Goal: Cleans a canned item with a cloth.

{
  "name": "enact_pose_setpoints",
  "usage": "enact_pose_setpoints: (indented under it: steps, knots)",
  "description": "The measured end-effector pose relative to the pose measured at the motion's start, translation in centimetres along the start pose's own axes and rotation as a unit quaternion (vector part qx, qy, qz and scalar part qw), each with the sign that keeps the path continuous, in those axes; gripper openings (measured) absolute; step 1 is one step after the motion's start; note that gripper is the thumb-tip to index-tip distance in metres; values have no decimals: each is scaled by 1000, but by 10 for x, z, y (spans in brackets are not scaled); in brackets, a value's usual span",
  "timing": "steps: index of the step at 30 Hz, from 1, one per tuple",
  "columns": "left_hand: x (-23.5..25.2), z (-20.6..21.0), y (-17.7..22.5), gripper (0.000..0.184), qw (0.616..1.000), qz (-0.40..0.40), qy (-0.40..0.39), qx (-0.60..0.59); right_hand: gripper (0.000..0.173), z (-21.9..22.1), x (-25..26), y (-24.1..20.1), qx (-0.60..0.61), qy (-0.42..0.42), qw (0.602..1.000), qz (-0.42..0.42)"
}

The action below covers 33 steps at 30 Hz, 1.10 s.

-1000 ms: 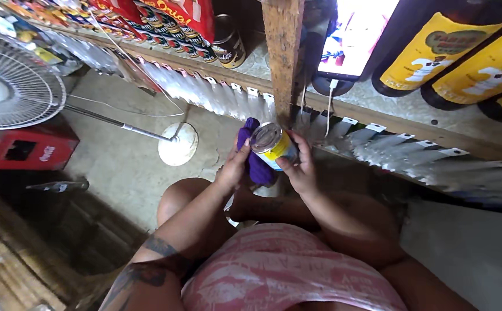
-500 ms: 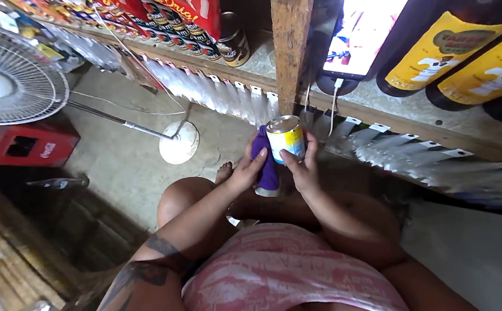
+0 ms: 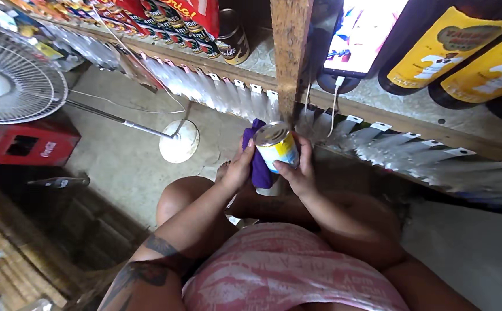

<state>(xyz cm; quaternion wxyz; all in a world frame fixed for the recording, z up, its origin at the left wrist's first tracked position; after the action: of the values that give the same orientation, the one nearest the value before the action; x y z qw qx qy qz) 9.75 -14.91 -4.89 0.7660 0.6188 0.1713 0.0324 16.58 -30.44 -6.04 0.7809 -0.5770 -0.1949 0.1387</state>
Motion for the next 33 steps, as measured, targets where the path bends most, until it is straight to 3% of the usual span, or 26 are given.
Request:
enact_pose_setpoints:
  steps: [4,9,12,17,23,33]
  knots:
    - [-1,1,-1,65,999,19,-16,21,86,-8,5,9,-5,37,998,45]
    - [2,-4,1,64,999,38,19,11,84,-1,1,3,26,-26,997,63]
    - [0,-7,6,59,999,29,34,6,83,5,-3,-4,54,-64,995,57]
    - [0,-11,2,65,1000,27,5,-12,84,-1,0,-2,3,-41,998,46]
    - [2,-12,4,69,999,43,4,-6,73,-3,2,2,-23,-35,999,-13]
    - [5,-8,0,60,1000,-4,2,2,78,-6,3,10,-64,-5,996,-57]
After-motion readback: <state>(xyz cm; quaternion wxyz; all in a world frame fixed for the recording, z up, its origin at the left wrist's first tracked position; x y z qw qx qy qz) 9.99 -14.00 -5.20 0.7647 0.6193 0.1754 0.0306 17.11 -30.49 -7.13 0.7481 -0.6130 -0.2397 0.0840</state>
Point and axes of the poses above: each hand's wrist, its own x-axis towards the middle knuckle, its own z-axis out of the palm, y = z × x, the point moved 1 cm from there along x, towards the middle knuckle, and after that the axes turned 2 degrees about -x, right-handed, at the moved point
